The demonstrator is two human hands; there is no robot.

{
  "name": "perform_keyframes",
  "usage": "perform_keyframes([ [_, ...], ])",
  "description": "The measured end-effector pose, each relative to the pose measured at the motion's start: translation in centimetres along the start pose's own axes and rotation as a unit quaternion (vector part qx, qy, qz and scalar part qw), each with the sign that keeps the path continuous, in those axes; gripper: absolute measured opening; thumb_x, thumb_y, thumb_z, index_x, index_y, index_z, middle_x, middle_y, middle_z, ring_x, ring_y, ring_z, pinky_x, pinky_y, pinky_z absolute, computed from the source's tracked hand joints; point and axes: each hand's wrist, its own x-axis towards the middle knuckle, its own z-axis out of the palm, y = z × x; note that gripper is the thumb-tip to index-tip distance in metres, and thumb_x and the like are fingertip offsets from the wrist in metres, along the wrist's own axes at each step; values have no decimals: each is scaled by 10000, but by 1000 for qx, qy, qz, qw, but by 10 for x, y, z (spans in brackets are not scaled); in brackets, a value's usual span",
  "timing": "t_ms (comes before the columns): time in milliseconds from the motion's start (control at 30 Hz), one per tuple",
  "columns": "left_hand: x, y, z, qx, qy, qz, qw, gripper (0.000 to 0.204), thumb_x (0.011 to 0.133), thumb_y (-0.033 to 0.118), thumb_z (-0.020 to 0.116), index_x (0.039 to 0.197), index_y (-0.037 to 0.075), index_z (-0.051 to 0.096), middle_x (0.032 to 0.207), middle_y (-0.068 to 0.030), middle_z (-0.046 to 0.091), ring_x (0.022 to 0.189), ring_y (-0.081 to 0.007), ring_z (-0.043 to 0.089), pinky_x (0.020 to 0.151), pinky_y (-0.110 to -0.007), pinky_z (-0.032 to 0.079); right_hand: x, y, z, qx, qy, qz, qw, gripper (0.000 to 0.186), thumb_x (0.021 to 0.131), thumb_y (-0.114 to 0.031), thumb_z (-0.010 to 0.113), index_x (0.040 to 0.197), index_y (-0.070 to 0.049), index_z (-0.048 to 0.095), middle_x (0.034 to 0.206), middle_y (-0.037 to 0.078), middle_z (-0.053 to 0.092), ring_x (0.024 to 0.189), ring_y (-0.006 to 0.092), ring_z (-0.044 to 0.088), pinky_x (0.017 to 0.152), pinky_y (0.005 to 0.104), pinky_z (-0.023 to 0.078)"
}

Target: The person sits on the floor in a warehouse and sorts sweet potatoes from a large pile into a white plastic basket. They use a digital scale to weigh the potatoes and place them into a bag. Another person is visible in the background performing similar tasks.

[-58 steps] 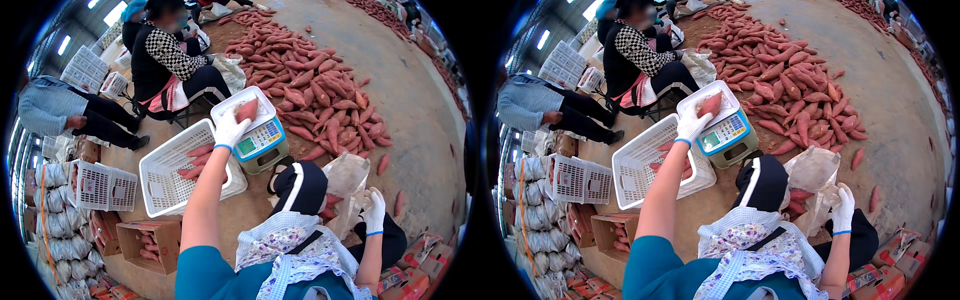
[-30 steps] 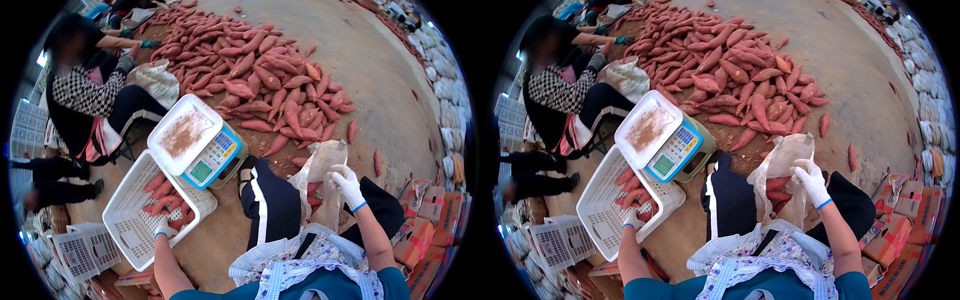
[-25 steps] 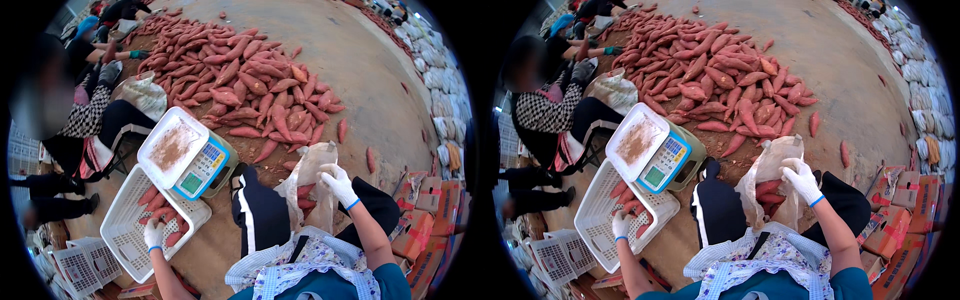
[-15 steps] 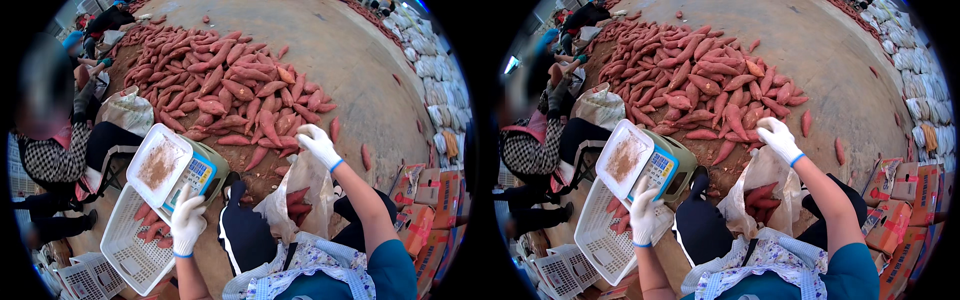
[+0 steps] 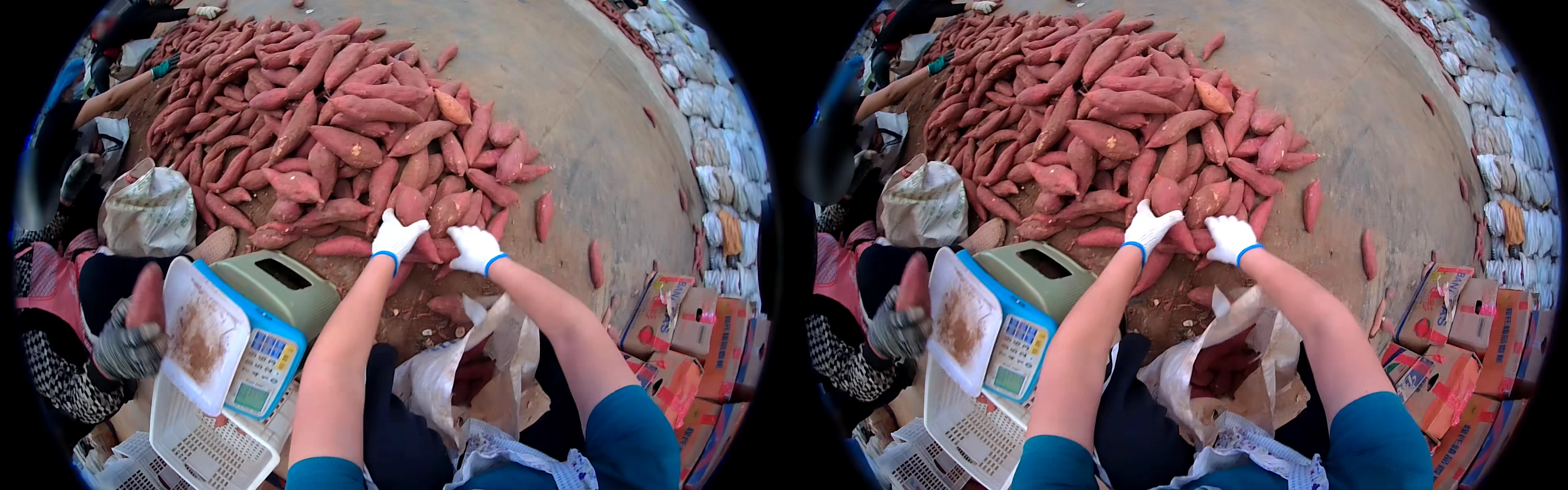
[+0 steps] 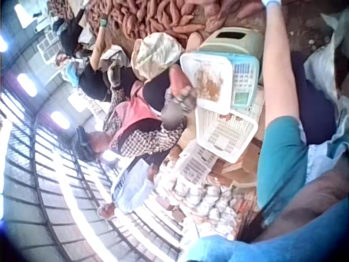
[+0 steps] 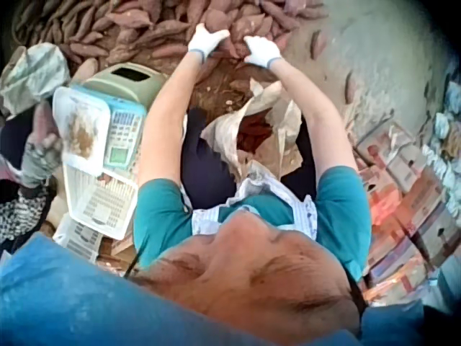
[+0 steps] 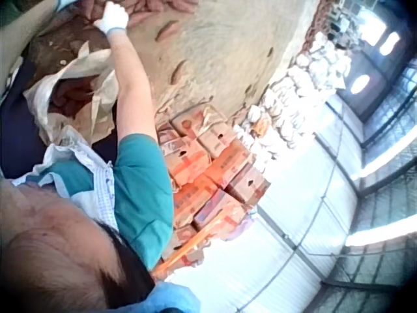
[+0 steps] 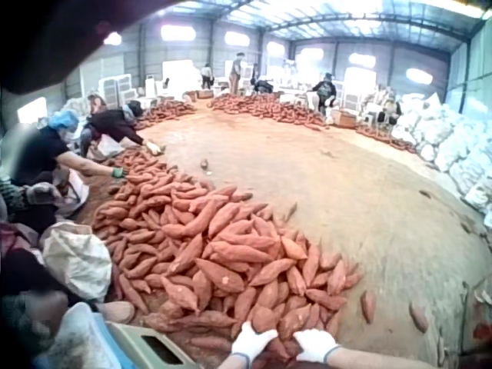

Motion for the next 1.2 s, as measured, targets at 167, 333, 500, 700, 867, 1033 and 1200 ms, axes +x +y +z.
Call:
perform_keyframes([
  [167,2,15,19,-6,43,-25,999,1023,636,446,801,1384,-54,315,1310,-288,503,1218,-391,509,1013,-412,420,9,-2,34,-24,16,23,999,603,636,-312,788,1115,-63,522,1063,158,611,984,334,619,814,441,509],
  [333,-53,-3,-41,-258,-2,67,964,769,718,293,767,1328,-22,420,1258,-177,539,1155,-267,527,988,-362,425,1,13,-5,180,-162,67,968,585,671,-491,726,971,3,637,932,200,675,872,306,659,778,388,503],
  [500,-216,5,-144,-340,52,156,926,818,667,200,818,1350,6,411,1278,-120,527,1172,-221,511,1015,-362,402,-57,11,-61,418,-160,56,892,500,780,-413,728,1038,10,663,872,31,649,768,131,558,704,295,465],
  [700,-432,-72,-236,-215,222,85,947,892,554,145,873,1328,6,451,1253,-118,548,1140,-207,545,999,-355,430,-110,8,-96,629,-27,64,774,409,839,-321,691,1095,-16,594,941,16,585,828,96,532,707,259,436],
  [867,-519,-179,-306,104,374,-76,918,730,605,112,791,1275,82,505,1147,-158,599,1060,-272,608,910,-387,501,-123,30,-99,761,19,40,647,477,880,-338,660,1208,-6,562,1115,72,621,1002,177,592,837,316,492],
  [1033,-525,-339,-323,269,256,-224,901,661,602,105,746,1231,162,551,1143,-163,628,1074,-349,596,906,-417,496,-151,-32,-104,817,35,59,572,556,887,-371,652,1287,-11,514,1203,96,603,1091,222,577,914,338,484],
  [1200,-494,-418,-307,300,124,-284,902,613,632,108,725,1221,176,571,1128,-160,648,1066,-342,612,893,-421,503,-187,-34,-107,815,-113,46,566,586,883,-396,650,1311,-28,491,1216,98,595,1097,216,573,941,333,470],
])
